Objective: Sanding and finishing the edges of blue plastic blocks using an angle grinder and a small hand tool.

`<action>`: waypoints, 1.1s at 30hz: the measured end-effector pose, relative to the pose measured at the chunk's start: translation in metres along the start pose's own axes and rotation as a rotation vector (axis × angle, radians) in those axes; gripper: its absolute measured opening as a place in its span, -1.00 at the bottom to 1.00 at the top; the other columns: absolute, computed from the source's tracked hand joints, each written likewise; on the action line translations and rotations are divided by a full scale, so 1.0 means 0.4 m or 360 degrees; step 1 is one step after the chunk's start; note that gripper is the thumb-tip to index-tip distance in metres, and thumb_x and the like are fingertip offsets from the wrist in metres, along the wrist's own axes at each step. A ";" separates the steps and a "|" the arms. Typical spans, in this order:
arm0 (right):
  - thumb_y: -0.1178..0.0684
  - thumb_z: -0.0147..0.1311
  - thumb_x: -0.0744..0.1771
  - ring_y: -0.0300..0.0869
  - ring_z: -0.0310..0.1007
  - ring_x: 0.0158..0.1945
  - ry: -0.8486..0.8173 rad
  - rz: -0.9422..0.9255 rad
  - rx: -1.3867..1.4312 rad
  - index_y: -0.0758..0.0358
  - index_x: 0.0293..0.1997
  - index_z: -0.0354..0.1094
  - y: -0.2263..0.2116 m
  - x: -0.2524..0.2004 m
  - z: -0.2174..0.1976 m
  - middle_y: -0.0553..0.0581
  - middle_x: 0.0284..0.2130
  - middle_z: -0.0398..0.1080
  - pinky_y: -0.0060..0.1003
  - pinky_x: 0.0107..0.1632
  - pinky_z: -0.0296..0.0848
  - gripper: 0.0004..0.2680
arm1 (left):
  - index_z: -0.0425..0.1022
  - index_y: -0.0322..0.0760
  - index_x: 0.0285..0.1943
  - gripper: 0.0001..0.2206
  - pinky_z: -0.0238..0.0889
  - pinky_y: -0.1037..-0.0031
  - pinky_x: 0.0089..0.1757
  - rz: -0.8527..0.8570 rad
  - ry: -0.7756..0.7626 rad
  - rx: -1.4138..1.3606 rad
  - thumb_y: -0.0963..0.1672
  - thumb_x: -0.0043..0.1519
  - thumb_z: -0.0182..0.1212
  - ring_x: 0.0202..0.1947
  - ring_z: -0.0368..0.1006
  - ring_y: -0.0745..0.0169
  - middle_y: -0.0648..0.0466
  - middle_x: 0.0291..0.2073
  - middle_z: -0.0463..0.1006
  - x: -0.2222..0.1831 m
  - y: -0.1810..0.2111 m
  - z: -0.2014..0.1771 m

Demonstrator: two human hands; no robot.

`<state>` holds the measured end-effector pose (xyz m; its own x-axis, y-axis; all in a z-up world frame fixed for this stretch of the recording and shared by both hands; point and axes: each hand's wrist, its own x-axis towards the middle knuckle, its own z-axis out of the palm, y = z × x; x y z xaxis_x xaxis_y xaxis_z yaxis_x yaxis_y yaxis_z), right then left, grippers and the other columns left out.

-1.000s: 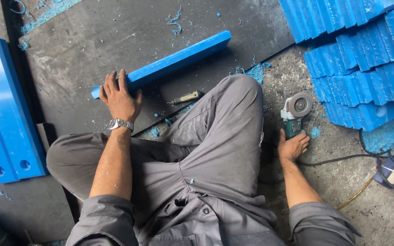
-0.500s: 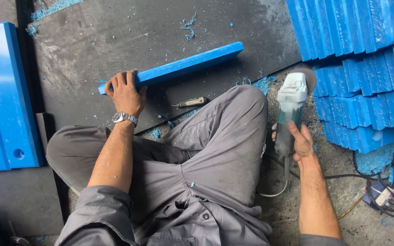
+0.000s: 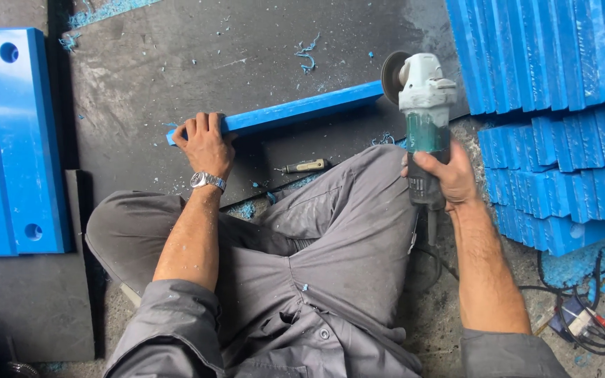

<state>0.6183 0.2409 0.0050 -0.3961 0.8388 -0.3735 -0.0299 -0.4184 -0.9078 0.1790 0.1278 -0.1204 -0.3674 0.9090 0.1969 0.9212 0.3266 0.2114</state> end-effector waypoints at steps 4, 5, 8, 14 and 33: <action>0.06 0.30 0.29 -0.05 0.54 -0.29 0.0102 0.0017 -0.0167 0.40 0.13 0.23 0.037 0.030 0.037 0.27 -0.25 0.44 -0.18 -0.22 0.57 -0.63 | 0.49 -0.08 0.09 -0.57 -0.03 0.07 0.18 -0.0050 0.0051 0.0062 -0.13 0.03 0.49 0.11 0.34 0.01 0.06 -0.02 0.47 0.023 -0.028 -0.002; 0.05 0.29 0.28 -0.07 0.56 -0.32 0.0170 0.0060 -0.0080 0.38 0.11 0.24 0.037 0.045 0.041 0.23 -0.27 0.44 -0.18 -0.27 0.59 -0.63 | 0.50 -0.09 0.07 -0.57 -0.04 0.05 0.18 -0.0067 0.0082 0.0015 -0.12 0.00 0.50 0.11 0.33 -0.03 0.05 -0.03 0.47 0.032 -0.032 -0.002; 0.05 0.29 0.26 -0.10 0.57 -0.33 0.0211 0.0118 0.0010 0.35 0.11 0.26 0.042 0.080 0.051 0.22 -0.27 0.47 -0.20 -0.28 0.60 -0.63 | 0.51 -0.09 0.05 -0.56 -0.04 0.05 0.21 -0.0099 0.0108 -0.0056 -0.13 -0.03 0.51 0.12 0.33 -0.07 0.03 -0.04 0.47 0.044 -0.058 -0.001; 0.09 0.35 0.25 -0.20 0.54 -0.22 0.0284 0.0039 -0.0403 0.36 0.13 0.32 0.052 0.120 0.093 0.15 -0.17 0.48 -0.29 -0.15 0.56 -0.62 | 0.53 -0.08 0.07 -0.52 -0.06 0.05 0.28 -0.0134 0.0088 -0.0154 -0.16 -0.07 0.51 0.15 0.32 -0.08 0.02 -0.03 0.47 0.059 -0.060 -0.014; 0.08 0.41 0.20 -0.23 0.51 -0.09 0.0457 -0.0045 -0.0950 0.35 0.13 0.37 0.071 0.162 0.170 0.13 -0.12 0.50 -0.30 -0.02 0.52 -0.58 | 0.56 -0.04 0.10 -0.50 -0.17 -0.05 0.33 -0.0224 0.0073 -0.0188 -0.18 -0.09 0.52 0.19 0.29 -0.08 0.01 0.00 0.47 0.065 -0.065 -0.007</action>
<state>0.5294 0.2595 -0.0321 -0.1399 0.9408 -0.3088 0.5097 -0.1990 -0.8370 0.1452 0.1421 -0.1180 -0.4996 0.8428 0.2001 0.8398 0.4146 0.3506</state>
